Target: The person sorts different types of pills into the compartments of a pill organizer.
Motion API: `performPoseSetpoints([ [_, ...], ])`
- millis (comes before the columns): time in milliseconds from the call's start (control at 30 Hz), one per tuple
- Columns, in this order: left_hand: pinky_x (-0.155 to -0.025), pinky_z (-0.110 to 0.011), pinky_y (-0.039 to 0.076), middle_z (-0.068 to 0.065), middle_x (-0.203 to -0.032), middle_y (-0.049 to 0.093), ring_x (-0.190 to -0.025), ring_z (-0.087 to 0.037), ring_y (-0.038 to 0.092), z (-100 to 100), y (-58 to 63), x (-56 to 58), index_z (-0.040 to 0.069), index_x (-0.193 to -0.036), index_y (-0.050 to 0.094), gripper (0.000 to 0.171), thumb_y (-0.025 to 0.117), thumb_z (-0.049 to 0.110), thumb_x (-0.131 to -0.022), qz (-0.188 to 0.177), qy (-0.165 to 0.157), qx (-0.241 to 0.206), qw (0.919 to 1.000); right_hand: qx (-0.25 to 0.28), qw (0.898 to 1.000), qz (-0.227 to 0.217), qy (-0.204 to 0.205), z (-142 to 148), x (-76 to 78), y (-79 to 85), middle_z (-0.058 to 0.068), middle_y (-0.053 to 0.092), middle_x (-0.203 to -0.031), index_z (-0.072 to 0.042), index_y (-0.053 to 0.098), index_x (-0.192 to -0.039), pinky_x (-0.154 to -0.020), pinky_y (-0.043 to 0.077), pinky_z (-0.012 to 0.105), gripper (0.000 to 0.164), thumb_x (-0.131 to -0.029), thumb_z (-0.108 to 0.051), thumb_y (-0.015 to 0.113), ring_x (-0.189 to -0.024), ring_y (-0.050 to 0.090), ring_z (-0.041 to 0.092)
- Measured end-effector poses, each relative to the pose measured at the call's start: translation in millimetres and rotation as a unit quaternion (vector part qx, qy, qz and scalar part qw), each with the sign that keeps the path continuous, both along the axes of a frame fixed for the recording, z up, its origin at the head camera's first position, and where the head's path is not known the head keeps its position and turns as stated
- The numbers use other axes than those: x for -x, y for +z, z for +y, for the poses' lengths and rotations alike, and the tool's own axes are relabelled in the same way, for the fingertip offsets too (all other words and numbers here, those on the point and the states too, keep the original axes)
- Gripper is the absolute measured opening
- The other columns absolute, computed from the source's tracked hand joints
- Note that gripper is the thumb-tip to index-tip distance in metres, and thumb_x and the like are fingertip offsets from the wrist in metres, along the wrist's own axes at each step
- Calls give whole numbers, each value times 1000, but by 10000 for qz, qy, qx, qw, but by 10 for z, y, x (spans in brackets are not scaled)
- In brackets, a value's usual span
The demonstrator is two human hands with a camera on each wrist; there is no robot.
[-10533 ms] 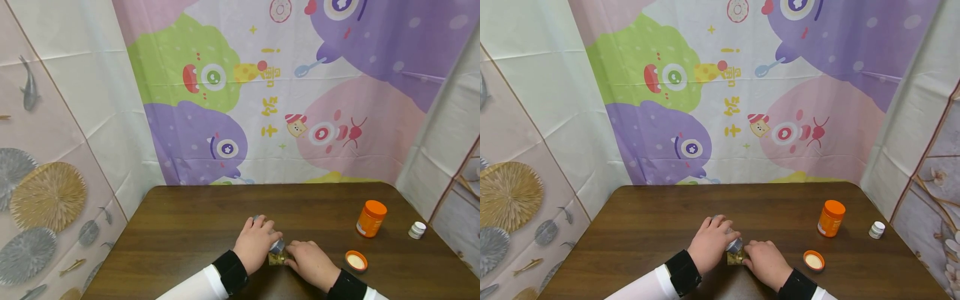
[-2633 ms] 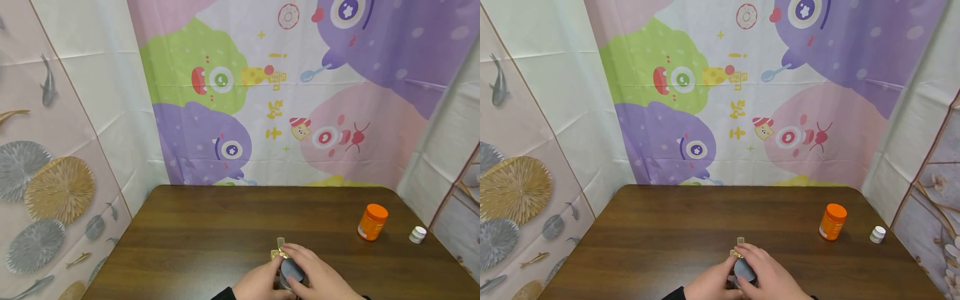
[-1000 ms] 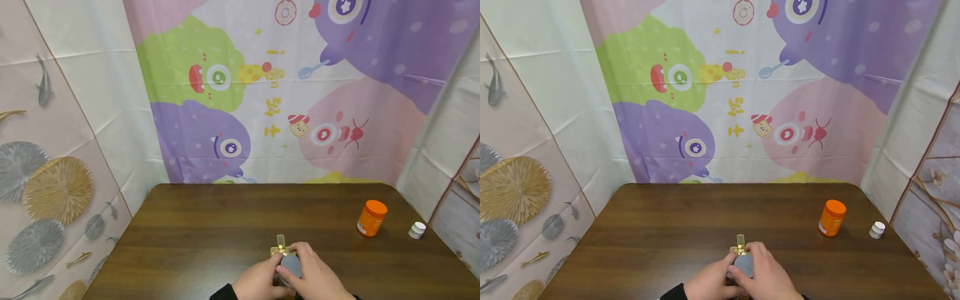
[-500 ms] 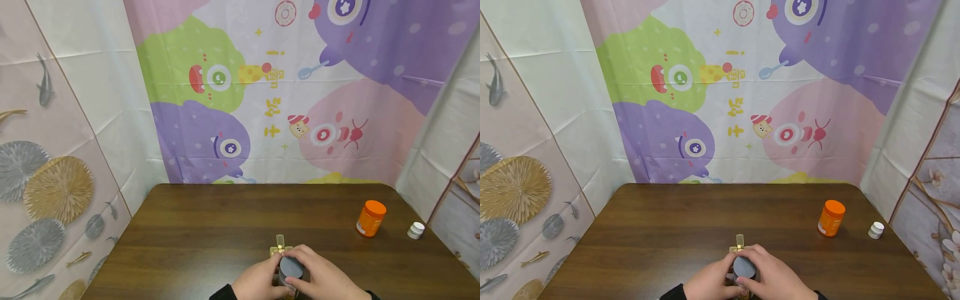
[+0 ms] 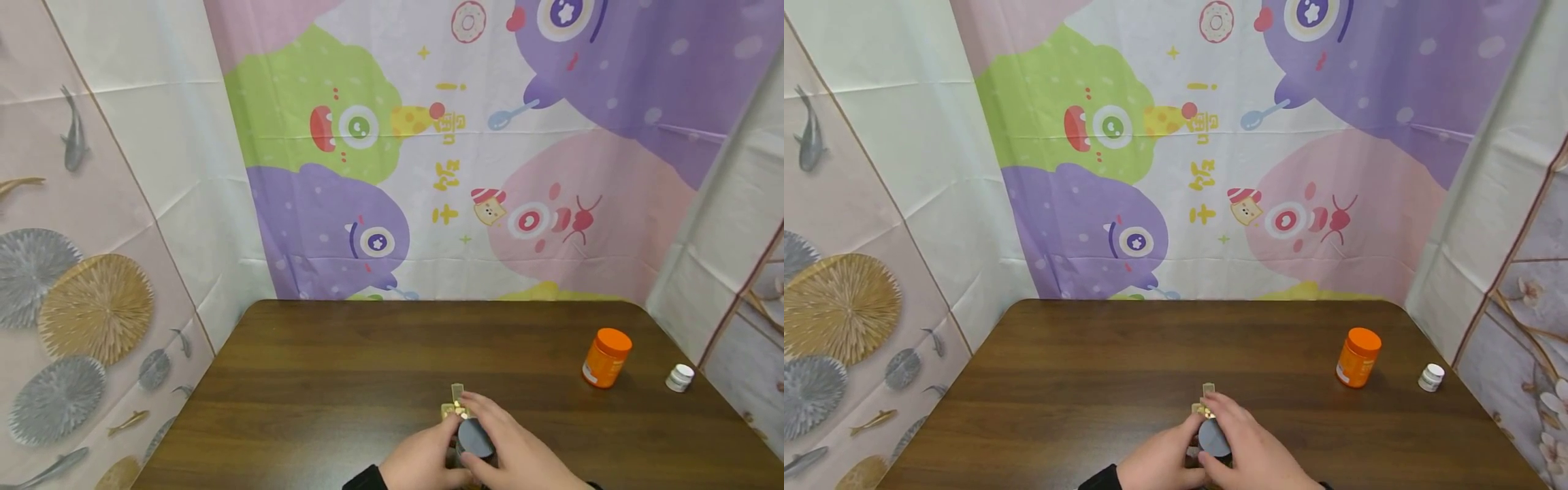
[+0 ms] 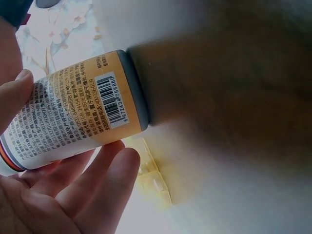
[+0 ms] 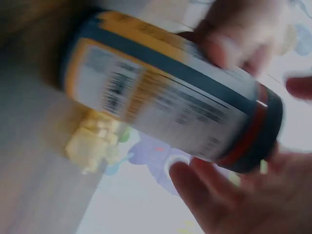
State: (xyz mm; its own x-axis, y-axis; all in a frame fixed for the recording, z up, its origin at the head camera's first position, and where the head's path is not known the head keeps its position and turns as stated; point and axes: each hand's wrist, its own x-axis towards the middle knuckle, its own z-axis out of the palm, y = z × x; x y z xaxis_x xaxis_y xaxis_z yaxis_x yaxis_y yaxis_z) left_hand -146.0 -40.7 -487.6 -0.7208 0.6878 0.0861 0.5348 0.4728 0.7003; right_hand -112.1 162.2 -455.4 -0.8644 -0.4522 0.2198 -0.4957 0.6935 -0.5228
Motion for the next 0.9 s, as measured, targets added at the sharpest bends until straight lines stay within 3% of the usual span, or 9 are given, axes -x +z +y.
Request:
performPoseSetpoints([
  [100, -85, -22, 50, 5, -129, 62, -108, -2, 59, 1, 2, -3, 16, -145, 41, 69, 74, 39, -89, 313, 72, 155, 9994, -93, 9959, 350, 828, 83, 9, 46, 1, 46, -149, -15, 45, -148, -100, 47, 37, 62, -91, -21, 69, -132, 49, 23],
  [200, -86, -23, 50, 6, -127, 63, -107, -1, 60, -6, 10, -2, 18, -144, 43, 72, 75, 45, -86, 53, 148, 134, 9998, -65, 9933, 290, 1115, 127, 36, 93, -4, 51, -142, -16, 49, -145, -99, 47, 32, 61, -87, -12, 70, -124, 53, 15],
  [300, -83, -24, 51, 9, -124, 63, -105, -1, 60, -11, 16, 6, 22, -141, 44, 69, 76, 46, -85, -288, 165, 63, 9994, 29, 9946, -99, 1036, 133, 74, 117, -7, 52, -134, -15, 53, -142, -92, 49, 26, 55, -89, -16, 70, -110, 55, 7],
  [433, -79, -24, 51, 11, -120, 64, -99, 1, 60, 1, 9, 5, 25, -139, 45, 65, 76, 44, -86, -348, 161, 47, 9993, 202, 9963, -520, 654, 129, 80, 104, -7, 51, -120, -17, 57, -135, -79, 50, 23, 50, -90, -33, 72, -95, 55, 2],
  [600, -76, -23, 50, 12, -115, 65, -96, 2, 60, 16, -9, -8, 25, -133, 49, 58, 77, 42, -85, -339, 162, -13, 9993, 382, 9975, -462, 385, 104, 73, 53, -8, 50, -110, -19, 59, -124, -73, 50, 24, 45, -89, -45, 72, -86, 54, 0],
  [900, -79, -25, 52, 11, -115, 65, -101, -1, 61, 15, 5, -17, 24, -130, 50, 56, 78, 42, -85, -529, 200, -120, 9983, 265, 9993, -124, 234, 71, 47, 30, -9, 49, -109, -16, 60, -122, -71, 50, 24, 45, -91, -48, 69, -84, 53, -2],
])
